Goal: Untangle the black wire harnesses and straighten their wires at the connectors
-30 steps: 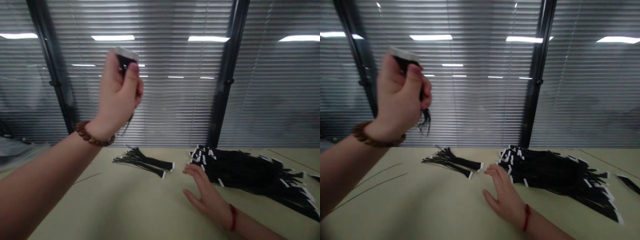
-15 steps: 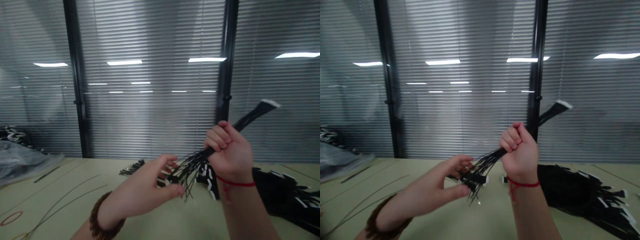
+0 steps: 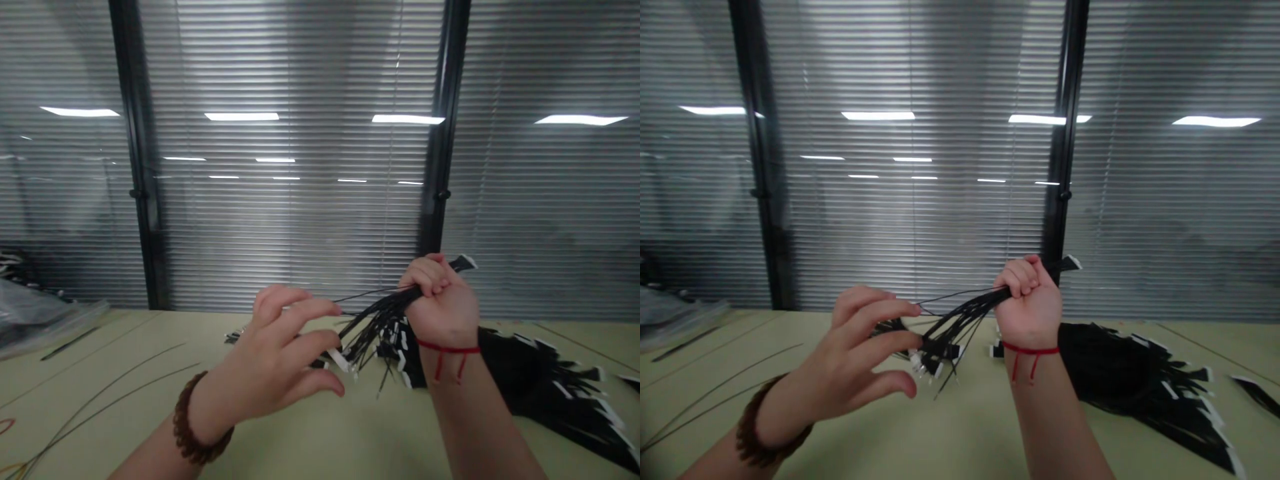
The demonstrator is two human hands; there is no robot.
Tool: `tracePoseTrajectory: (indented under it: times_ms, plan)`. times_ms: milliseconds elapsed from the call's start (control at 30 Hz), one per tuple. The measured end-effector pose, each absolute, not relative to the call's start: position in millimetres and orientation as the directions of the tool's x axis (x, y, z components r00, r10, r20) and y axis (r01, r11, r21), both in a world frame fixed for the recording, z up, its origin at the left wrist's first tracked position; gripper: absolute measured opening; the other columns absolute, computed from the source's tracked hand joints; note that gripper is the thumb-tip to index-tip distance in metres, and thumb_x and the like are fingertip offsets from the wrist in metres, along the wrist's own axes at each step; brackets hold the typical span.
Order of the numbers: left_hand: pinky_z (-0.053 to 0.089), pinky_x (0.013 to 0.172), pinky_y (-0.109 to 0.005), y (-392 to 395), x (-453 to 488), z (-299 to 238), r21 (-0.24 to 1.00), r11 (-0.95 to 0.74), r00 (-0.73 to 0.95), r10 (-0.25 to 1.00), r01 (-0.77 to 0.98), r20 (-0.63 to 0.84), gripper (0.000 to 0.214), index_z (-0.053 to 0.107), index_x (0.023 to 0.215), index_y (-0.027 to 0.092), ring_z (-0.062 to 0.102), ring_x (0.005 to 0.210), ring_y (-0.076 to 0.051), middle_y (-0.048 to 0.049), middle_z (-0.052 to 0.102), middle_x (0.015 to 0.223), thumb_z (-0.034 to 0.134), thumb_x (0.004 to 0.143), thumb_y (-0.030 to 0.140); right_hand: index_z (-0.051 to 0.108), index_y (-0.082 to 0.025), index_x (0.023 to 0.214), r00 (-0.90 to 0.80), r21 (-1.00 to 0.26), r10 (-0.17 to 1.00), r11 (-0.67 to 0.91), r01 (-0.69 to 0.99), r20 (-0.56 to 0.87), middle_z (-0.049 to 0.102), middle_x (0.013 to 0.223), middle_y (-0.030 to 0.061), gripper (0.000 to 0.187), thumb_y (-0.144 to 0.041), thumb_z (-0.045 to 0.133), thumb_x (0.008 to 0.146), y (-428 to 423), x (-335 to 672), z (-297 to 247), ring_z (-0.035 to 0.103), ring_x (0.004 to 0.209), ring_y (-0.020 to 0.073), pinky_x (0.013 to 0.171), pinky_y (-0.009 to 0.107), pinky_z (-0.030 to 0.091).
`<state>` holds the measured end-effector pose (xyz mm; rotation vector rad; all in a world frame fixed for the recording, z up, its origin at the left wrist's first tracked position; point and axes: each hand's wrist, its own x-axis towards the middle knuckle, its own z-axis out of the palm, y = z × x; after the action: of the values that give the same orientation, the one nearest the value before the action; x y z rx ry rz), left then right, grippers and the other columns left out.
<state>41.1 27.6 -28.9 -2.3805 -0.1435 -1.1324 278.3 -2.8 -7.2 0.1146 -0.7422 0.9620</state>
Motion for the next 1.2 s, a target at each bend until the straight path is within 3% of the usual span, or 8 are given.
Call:
tracePoseTrajectory:
  times_ms: [233,433,567,667,800,933,1067,1200]
  plan:
    - [0.029,0.083,-0.042,26,50,-36,-0.392,-0.843,0.608,-0.1,0.369,0.788,0.004,0.059,0.08,0.023,0.048,0.094,-0.024,-0.0011,0.067,0.102,0.062,0.078,0.021,0.049,-0.012,0.071,0.343,-0.32,0.646,0.685,-0.655,0.682,0.034,0.052,-0.0088,0.023,-0.023,0.048,0.092,8,275,-11,0.034,0.041,0.0022,0.039,0.013,0.032]
    - [0.037,0.082,-0.04,29,28,-16,0.064,-0.986,0.592,0.142,0.151,0.793,0.02,0.049,0.067,0.022,0.047,0.096,-0.023,-0.0044,0.056,0.098,0.065,0.074,0.03,0.053,-0.011,0.083,0.145,-0.665,0.752,0.643,-0.381,0.643,0.052,0.066,-0.0027,0.021,-0.031,0.05,0.09,19,280,-16,0.051,0.054,0.006,0.045,0.016,0.042]
    - [0.046,0.068,-0.033,40,16,-11,0.333,-0.938,0.293,0.346,0.096,0.891,0.016,0.044,0.065,0.022,0.053,0.083,-0.02,-0.0051,0.054,0.089,0.054,0.076,0.025,0.054,-0.01,0.085,-0.026,-0.81,0.826,0.545,-0.216,0.563,0.054,0.069,-0.0025,0.018,-0.027,0.053,0.089,16,290,-21,0.042,0.044,0.001,0.034,0.01,0.03]
    - [0.048,0.061,-0.032,54,14,-13,0.407,-0.891,0.106,0.433,0.201,0.895,0.005,0.042,0.076,0.023,0.056,0.068,-0.017,-0.0021,0.053,0.076,0.045,0.079,0.023,0.054,-0.01,0.085,-0.059,-0.835,0.84,0.524,-0.168,0.539,0.051,0.067,-0.0039,0.016,-0.025,0.053,0.089,11,293,-20,0.04,0.043,0.0002,0.033,0.009,0.028]
    - [0.047,0.057,-0.033,68,12,-15,0.371,-0.799,0.056,0.448,0.474,0.892,0.016,0.042,0.088,0.022,0.058,0.06,-0.019,0.0006,0.057,0.069,0.053,0.076,0.023,0.053,-0.01,0.083,-0.09,-0.845,0.844,0.513,-0.15,0.528,0.043,0.058,-0.0072,0.016,-0.025,0.053,0.089,8,289,-17,0.03,0.038,-0.0006,0.032,0.01,0.023]
    - [0.038,0.08,-0.051,69,21,-21,0.132,-0.687,0.197,0.379,0.714,0.904,0.02,0.054,0.094,0.021,0.056,0.083,-0.03,-0.0059,0.062,0.08,0.058,0.074,0.018,0.051,-0.011,0.081,-0.124,-0.852,0.845,0.503,-0.145,0.52,0.044,0.06,-0.0065,0.019,-0.029,0.052,0.089,9,273,-17,0.032,0.04,0.0,0.033,0.01,0.023]
    - [0.039,0.08,-0.047,64,39,-33,-0.094,-0.691,0.425,0.326,0.717,0.844,0.012,0.059,0.082,0.02,0.053,0.084,-0.028,-0.0074,0.061,0.081,0.048,0.082,0.014,0.051,-0.011,0.082,-0.19,-0.868,0.847,0.48,-0.126,0.496,0.045,0.06,-0.0061,0.022,-0.031,0.052,0.09,13,251,-20,0.033,0.04,0.0002,0.034,0.011,0.024]
    - [0.046,0.075,-0.036,59,51,-46,-0.159,-0.765,0.557,0.294,0.625,0.776,0.021,0.057,0.092,0.018,0.053,0.082,-0.022,-0.0063,0.059,0.086,0.041,0.084,0.005,0.052,-0.011,0.083,-0.286,-0.884,0.838,0.46,-0.089,0.465,0.045,0.06,-0.0061,0.021,-0.031,0.054,0.089,19,233,-24,0.034,0.041,0.0005,0.035,0.011,0.025]
